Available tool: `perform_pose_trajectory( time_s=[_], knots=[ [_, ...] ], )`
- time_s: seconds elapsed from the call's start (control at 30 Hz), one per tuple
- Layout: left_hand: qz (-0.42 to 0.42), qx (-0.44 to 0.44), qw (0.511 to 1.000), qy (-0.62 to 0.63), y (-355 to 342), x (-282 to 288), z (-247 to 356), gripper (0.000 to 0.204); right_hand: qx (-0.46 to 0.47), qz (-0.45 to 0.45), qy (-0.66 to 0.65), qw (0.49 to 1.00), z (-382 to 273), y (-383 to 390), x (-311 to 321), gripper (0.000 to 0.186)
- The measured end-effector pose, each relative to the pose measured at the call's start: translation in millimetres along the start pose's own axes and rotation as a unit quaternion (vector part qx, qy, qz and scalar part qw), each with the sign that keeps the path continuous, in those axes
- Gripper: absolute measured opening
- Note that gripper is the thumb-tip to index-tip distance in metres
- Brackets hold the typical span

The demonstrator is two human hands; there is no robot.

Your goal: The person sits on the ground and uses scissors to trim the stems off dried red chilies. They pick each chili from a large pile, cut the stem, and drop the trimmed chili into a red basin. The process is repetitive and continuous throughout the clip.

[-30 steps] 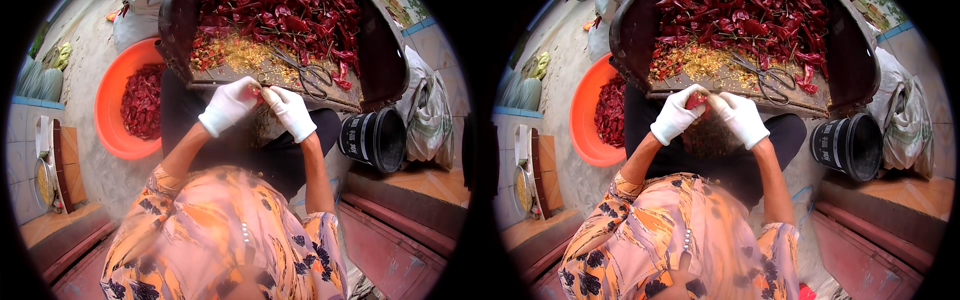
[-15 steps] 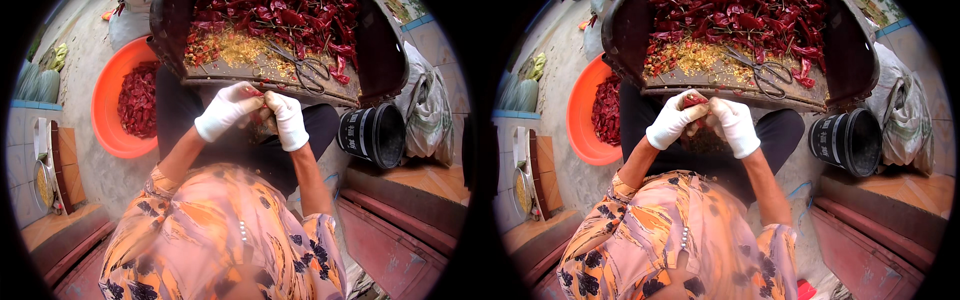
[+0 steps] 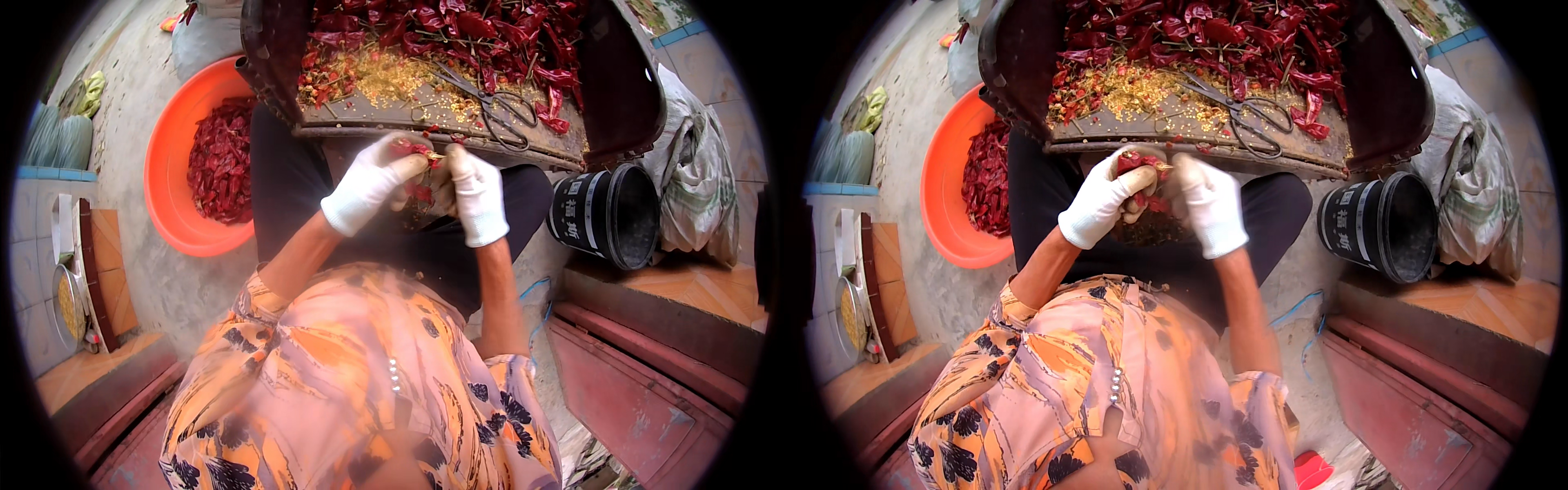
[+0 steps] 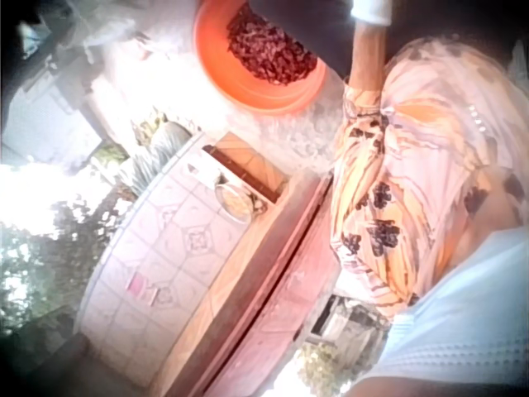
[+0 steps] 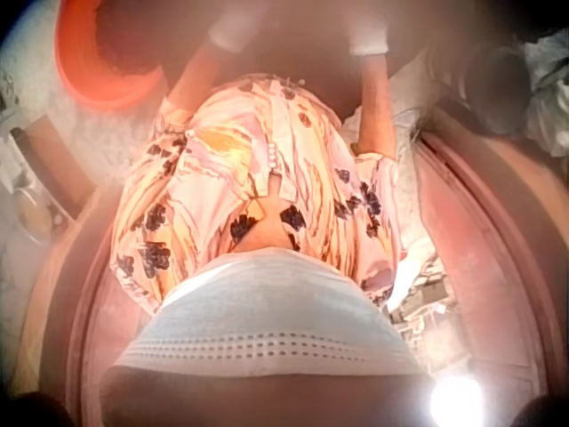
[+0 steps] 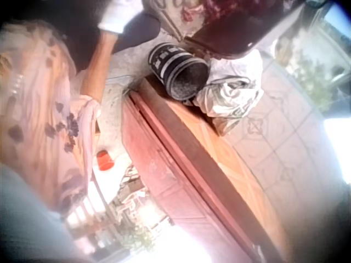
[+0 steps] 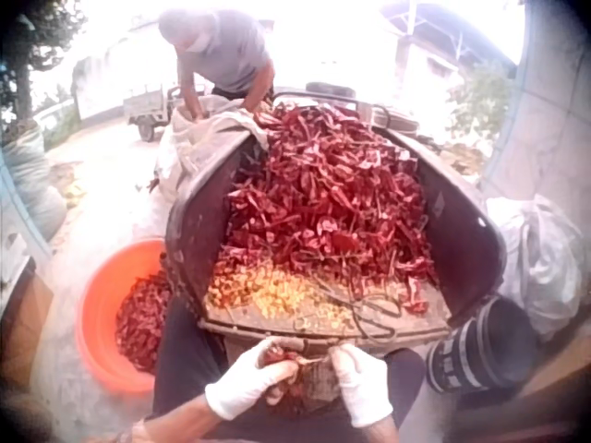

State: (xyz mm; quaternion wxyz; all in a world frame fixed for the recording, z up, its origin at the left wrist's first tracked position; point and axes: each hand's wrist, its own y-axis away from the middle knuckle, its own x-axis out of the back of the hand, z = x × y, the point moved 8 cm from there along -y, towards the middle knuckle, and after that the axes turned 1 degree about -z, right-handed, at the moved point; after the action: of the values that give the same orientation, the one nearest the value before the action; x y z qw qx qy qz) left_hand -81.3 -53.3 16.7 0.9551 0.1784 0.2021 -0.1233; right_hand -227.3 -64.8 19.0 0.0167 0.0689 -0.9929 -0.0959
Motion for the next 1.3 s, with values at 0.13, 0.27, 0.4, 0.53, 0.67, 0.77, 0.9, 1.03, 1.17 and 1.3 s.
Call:
perform_pose_trajectory(
  time_s=[0.13, 0.27, 0.4, 0.53, 0.67, 0.77, 0.9, 1.03, 1.17, 1.3],
  knots=[
    [0.006, -0.021, 1.0, 0.0, -1, 11, 8, 0.023, 0.293, 0.177, 0.484, 0.805, -61, -29, 56, 0.033],
    [0.001, -0.015, 1.0, 0.028, -1, 7, 16, 0.023, 0.187, 0.139, 0.687, 0.688, -44, -68, 78, 0.047],
    [0.018, -0.012, 1.0, -0.013, -2, 20, 8, 0.02, 0.135, 0.073, 0.728, 0.668, -36, -85, 72, 0.049],
    [0.032, -0.03, 0.998, 0.034, 0, 21, 9, 0.017, 0.175, 0.098, 0.694, 0.692, -53, -84, 72, 0.051],
    [0.045, -0.027, 0.998, 0.039, -1, 21, 10, 0.016, 0.099, 0.06, 0.718, 0.686, -36, -96, 89, 0.059],
    [0.042, -0.043, 0.995, 0.077, -3, 24, 8, 0.013, 0.099, 0.027, 0.723, 0.683, -45, -101, 76, 0.06],
    [0.05, -0.044, 0.995, 0.076, -3, 26, 10, 0.012, 0.122, 0.066, 0.668, 0.731, -48, -99, 82, 0.059],
    [0.057, -0.037, 0.995, 0.078, 2, 31, 9, 0.012, 0.072, 0.038, 0.236, 0.968, -34, -70, 85, 0.063],
    [0.042, -0.047, 0.997, 0.046, 0, 33, 5, 0.014, -0.011, -0.036, 0.021, 0.999, -26, 10, 29, 0.056],
    [0.059, -0.033, 0.998, 0.018, 4, 39, 2, 0.015, 0.056, -0.023, 0.161, 0.985, 4, 44, 0, 0.057]
  ],
)
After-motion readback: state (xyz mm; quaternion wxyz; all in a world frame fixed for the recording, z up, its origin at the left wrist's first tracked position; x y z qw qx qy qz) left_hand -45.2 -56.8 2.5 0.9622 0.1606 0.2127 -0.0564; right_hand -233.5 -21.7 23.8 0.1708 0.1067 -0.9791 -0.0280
